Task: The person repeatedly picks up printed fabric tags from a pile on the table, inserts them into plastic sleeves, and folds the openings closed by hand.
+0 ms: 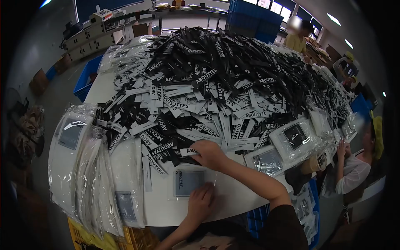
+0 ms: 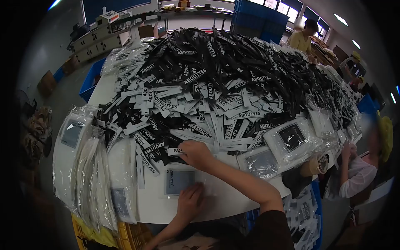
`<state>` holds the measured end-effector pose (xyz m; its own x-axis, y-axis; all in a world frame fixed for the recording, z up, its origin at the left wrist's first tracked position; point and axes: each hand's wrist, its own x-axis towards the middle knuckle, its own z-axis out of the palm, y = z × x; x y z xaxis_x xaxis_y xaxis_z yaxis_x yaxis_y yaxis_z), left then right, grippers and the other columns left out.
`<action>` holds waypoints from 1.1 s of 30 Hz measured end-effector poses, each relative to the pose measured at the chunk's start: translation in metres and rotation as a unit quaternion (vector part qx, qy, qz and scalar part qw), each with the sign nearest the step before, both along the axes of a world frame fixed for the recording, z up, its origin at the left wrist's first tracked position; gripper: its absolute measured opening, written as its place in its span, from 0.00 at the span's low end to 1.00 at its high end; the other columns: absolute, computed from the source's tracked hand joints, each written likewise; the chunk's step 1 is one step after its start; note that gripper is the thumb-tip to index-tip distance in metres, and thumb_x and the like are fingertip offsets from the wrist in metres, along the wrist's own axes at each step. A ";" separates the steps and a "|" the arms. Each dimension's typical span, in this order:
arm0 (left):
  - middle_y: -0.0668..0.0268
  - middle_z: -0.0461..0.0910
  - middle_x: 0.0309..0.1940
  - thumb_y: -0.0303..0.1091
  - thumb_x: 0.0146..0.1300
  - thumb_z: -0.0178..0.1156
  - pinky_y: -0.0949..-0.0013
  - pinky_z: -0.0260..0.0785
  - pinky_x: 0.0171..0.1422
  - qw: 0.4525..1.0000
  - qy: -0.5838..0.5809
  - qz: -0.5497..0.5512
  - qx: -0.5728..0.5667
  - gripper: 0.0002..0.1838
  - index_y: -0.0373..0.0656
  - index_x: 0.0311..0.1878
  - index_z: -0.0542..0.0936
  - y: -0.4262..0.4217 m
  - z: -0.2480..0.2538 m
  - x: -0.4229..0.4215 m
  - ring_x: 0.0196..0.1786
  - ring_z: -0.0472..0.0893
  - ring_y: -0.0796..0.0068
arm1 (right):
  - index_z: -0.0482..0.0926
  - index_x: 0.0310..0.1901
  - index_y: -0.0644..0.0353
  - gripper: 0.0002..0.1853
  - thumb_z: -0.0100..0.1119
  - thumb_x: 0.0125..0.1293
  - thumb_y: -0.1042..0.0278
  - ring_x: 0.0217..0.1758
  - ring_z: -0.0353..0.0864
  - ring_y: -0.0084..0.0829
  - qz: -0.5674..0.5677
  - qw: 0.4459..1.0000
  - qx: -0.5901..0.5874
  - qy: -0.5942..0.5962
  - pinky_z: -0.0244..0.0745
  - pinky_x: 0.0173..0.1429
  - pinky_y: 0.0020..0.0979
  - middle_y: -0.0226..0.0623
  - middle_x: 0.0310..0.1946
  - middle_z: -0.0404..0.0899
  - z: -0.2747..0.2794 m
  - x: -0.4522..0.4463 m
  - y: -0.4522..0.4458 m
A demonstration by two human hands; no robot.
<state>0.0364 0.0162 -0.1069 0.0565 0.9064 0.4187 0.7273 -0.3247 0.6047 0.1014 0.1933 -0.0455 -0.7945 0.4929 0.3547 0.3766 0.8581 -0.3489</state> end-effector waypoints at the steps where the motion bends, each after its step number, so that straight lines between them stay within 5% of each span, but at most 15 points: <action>1: 0.59 0.73 0.51 0.30 0.47 0.62 0.62 0.62 0.54 1.000 -0.011 0.003 -0.006 0.24 0.38 0.51 0.73 0.002 0.000 0.001 0.53 0.73 0.62 | 0.77 0.38 0.61 0.11 0.62 0.53 0.70 0.32 0.75 0.30 -0.051 0.993 -0.085 0.063 0.72 0.35 0.29 0.35 0.28 0.76 0.014 0.010 -0.004; 5: 0.59 0.73 0.51 0.29 0.47 0.62 0.62 0.62 0.54 1.000 -0.014 0.000 -0.009 0.23 0.38 0.50 0.74 0.005 0.005 0.001 0.53 0.73 0.62 | 0.77 0.36 0.63 0.04 0.56 0.60 0.75 0.19 0.63 0.18 -0.171 0.922 -0.194 0.289 0.59 0.24 0.23 0.26 0.17 0.69 0.037 0.043 -0.020; 8: 0.59 0.73 0.51 0.29 0.47 0.62 0.62 0.62 0.54 1.000 -0.013 0.001 -0.019 0.23 0.38 0.50 0.74 0.005 0.008 0.002 0.53 0.73 0.62 | 0.78 0.37 0.64 0.05 0.56 0.62 0.73 0.23 0.58 0.11 -0.217 0.860 -0.242 0.394 0.54 0.26 0.17 0.20 0.18 0.65 0.042 0.070 -0.036; 11: 0.59 0.72 0.51 0.29 0.48 0.62 0.62 0.62 0.54 1.000 -0.006 -0.001 -0.020 0.23 0.38 0.50 0.73 0.002 0.007 0.001 0.52 0.73 0.62 | 0.78 0.35 0.66 0.03 0.57 0.60 0.76 0.25 0.63 0.13 -0.254 0.818 -0.306 0.416 0.61 0.31 0.19 0.20 0.18 0.64 0.049 0.085 -0.040; 15: 0.59 0.72 0.51 0.30 0.49 0.61 0.62 0.61 0.56 1.000 -0.010 -0.012 -0.024 0.23 0.37 0.51 0.72 0.006 0.009 0.001 0.54 0.72 0.63 | 0.76 0.36 0.66 0.04 0.56 0.60 0.78 0.22 0.66 0.17 -0.167 0.841 -0.273 0.436 0.68 0.33 0.24 0.24 0.19 0.65 0.033 0.097 -0.031; 17: 0.59 0.72 0.51 0.30 0.49 0.61 0.62 0.60 0.57 1.000 -0.008 -0.010 -0.025 0.23 0.37 0.51 0.72 0.005 0.009 0.001 0.54 0.72 0.63 | 0.74 0.38 0.66 0.05 0.54 0.60 0.78 0.18 0.66 0.20 -0.140 0.709 -0.412 0.555 0.72 0.30 0.32 0.29 0.20 0.67 0.036 0.097 -0.041; 19: 0.60 0.73 0.50 0.28 0.51 0.60 0.63 0.61 0.55 1.000 -0.005 -0.004 -0.007 0.22 0.37 0.51 0.72 0.006 0.009 0.001 0.51 0.73 0.63 | 0.70 0.44 0.64 0.08 0.51 0.64 0.74 0.15 0.63 0.20 -0.115 0.716 -0.425 0.541 0.68 0.21 0.27 0.29 0.20 0.66 0.026 0.120 -0.051; 21: 0.60 0.74 0.48 0.27 0.52 0.59 0.63 0.62 0.54 1.000 -0.025 0.003 -0.001 0.21 0.37 0.51 0.72 0.006 0.003 0.001 0.50 0.74 0.62 | 0.67 0.48 0.63 0.14 0.54 0.63 0.69 0.14 0.61 0.20 -0.067 0.643 -0.448 0.617 0.63 0.18 0.25 0.29 0.23 0.65 0.020 0.132 -0.066; 24: 0.59 0.76 0.44 0.24 0.54 0.57 0.63 0.64 0.51 0.997 -0.069 0.023 0.009 0.19 0.37 0.51 0.73 0.007 0.003 0.000 0.46 0.75 0.60 | 0.62 0.53 0.61 0.28 0.66 0.52 0.69 0.17 0.63 0.19 -0.123 0.723 -0.286 0.617 0.62 0.22 0.20 0.29 0.30 0.64 -0.007 0.124 -0.092; 25: 0.58 0.77 0.42 0.23 0.55 0.55 0.62 0.66 0.49 0.995 -0.089 0.032 0.011 0.18 0.36 0.51 0.73 0.005 0.005 0.000 0.43 0.76 0.59 | 0.66 0.49 0.63 0.25 0.67 0.53 0.68 0.18 0.64 0.18 -0.179 0.796 -0.216 0.537 0.63 0.23 0.21 0.30 0.26 0.67 -0.016 0.120 -0.097; 27: 0.56 0.77 0.41 0.22 0.56 0.54 0.61 0.67 0.47 0.992 -0.115 0.050 -0.024 0.17 0.36 0.51 0.73 -0.002 0.009 -0.002 0.42 0.76 0.57 | 0.69 0.43 0.65 0.16 0.63 0.58 0.67 0.18 0.65 0.19 -0.349 0.798 -0.309 0.382 0.63 0.23 0.21 0.31 0.20 0.69 -0.057 0.132 -0.120; 29: 0.55 0.77 0.40 0.22 0.56 0.53 0.60 0.68 0.46 0.986 -0.144 0.071 -0.050 0.16 0.36 0.51 0.73 0.000 0.011 0.000 0.41 0.76 0.56 | 0.72 0.33 0.66 0.09 0.58 0.62 0.68 0.17 0.65 0.18 -0.239 0.712 -0.298 0.589 0.63 0.23 0.21 0.29 0.15 0.69 -0.047 0.122 -0.135; 31: 0.54 0.78 0.42 0.20 0.57 0.51 0.60 0.69 0.43 0.972 -0.191 0.129 -0.052 0.16 0.35 0.51 0.73 -0.006 0.013 -0.004 0.39 0.77 0.55 | 0.68 0.29 0.62 0.06 0.51 0.64 0.73 0.16 0.62 0.16 -0.248 0.750 -0.229 0.569 0.58 0.21 0.19 0.26 0.16 0.66 -0.049 0.122 -0.140; 33: 0.54 0.77 0.44 0.20 0.56 0.51 0.61 0.69 0.44 0.969 -0.210 0.127 -0.026 0.17 0.35 0.51 0.73 -0.013 0.026 -0.005 0.40 0.76 0.56 | 0.67 0.27 0.61 0.09 0.49 0.66 0.73 0.14 0.61 0.16 -0.363 0.819 -0.295 0.332 0.54 0.18 0.20 0.27 0.17 0.68 -0.075 0.133 -0.148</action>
<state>0.0318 0.0031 -0.0813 -0.3361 0.8893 0.3102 0.4668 -0.1287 0.8749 0.2339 0.0457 -0.1203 0.0546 0.9913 0.1200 0.2730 0.1008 -0.9567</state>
